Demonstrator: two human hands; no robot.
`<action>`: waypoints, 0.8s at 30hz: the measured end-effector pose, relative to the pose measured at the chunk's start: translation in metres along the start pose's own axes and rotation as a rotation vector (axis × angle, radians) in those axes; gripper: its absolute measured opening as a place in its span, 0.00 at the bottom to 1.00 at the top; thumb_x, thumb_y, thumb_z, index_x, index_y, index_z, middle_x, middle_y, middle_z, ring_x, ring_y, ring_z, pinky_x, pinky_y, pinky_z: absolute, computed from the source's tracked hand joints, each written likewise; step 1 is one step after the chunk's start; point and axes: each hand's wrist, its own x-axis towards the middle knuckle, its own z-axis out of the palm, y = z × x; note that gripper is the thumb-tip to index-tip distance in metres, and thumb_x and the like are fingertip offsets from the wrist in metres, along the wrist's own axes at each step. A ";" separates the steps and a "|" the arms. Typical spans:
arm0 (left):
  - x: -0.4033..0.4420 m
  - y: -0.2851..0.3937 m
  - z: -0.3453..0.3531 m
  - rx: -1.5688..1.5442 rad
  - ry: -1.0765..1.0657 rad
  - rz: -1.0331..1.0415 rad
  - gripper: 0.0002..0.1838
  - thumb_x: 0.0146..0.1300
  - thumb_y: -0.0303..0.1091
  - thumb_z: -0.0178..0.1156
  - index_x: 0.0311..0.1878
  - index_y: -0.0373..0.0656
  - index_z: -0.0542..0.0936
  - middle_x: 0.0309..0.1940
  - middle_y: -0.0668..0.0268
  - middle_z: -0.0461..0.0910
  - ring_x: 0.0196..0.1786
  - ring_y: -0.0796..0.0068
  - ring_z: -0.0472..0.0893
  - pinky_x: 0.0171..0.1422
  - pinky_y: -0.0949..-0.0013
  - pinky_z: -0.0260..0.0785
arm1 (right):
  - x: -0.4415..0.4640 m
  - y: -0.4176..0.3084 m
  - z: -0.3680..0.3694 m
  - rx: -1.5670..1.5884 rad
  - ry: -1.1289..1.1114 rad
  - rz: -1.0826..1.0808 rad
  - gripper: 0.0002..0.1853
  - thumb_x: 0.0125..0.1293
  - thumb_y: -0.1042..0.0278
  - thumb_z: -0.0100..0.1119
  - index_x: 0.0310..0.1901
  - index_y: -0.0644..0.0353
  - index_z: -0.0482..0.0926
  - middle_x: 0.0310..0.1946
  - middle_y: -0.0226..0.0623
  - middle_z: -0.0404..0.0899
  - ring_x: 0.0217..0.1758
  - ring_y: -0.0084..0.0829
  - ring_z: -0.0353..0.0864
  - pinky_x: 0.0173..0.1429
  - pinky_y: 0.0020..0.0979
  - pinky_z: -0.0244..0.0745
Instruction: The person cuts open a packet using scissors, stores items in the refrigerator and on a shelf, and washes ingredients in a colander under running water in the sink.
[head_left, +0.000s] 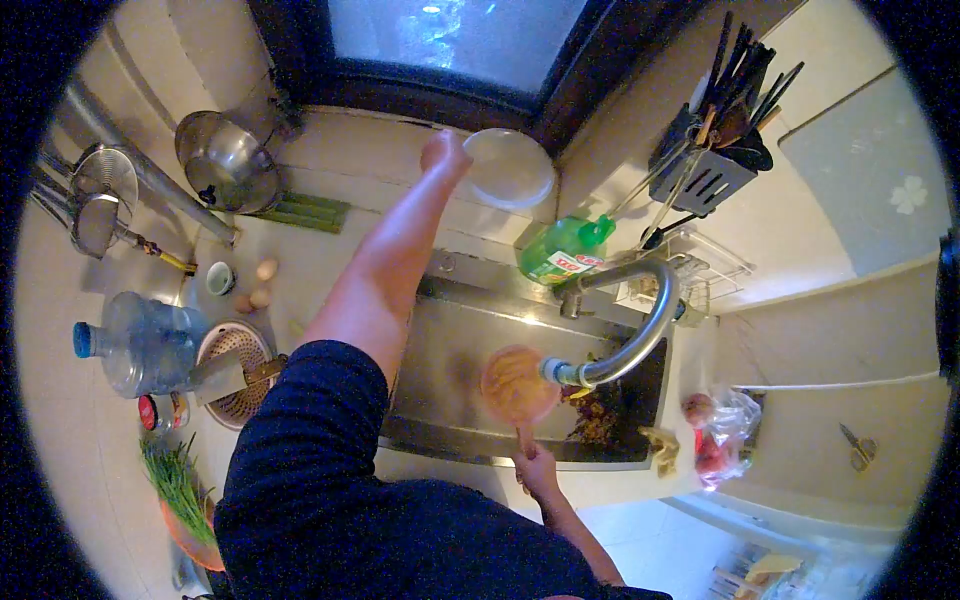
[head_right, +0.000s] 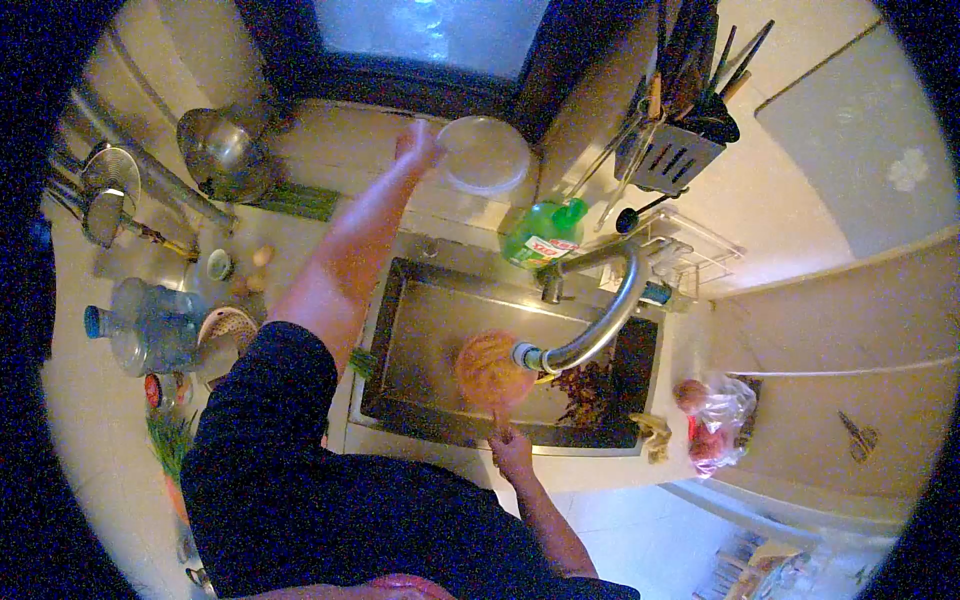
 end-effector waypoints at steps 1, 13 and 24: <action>-0.001 0.002 -0.002 -0.005 0.009 -0.023 0.14 0.43 0.37 0.63 0.34 0.41 0.80 0.37 0.56 0.79 0.40 0.63 0.79 0.41 0.64 0.73 | 0.002 0.003 -0.001 0.010 -0.011 -0.001 0.06 0.50 0.71 0.55 0.24 0.61 0.68 0.11 0.30 0.67 0.10 0.20 0.64 0.13 0.23 0.59; 0.010 0.005 -0.012 -0.254 -0.003 -0.004 0.13 0.45 0.40 0.63 0.31 0.40 0.81 0.26 0.59 0.80 0.27 0.69 0.81 0.39 0.67 0.72 | 0.013 0.009 -0.002 0.015 0.013 -0.047 0.06 0.50 0.71 0.55 0.25 0.62 0.68 0.12 0.30 0.66 0.10 0.21 0.64 0.13 0.25 0.59; 0.002 -0.017 -0.027 -1.201 -0.019 -0.042 0.14 0.43 0.33 0.67 0.32 0.36 0.77 0.23 0.61 0.78 0.22 0.75 0.77 0.27 0.74 0.73 | 0.001 -0.002 0.001 -0.021 -0.019 -0.094 0.07 0.52 0.70 0.55 0.22 0.62 0.68 0.10 0.30 0.66 0.09 0.22 0.64 0.13 0.24 0.60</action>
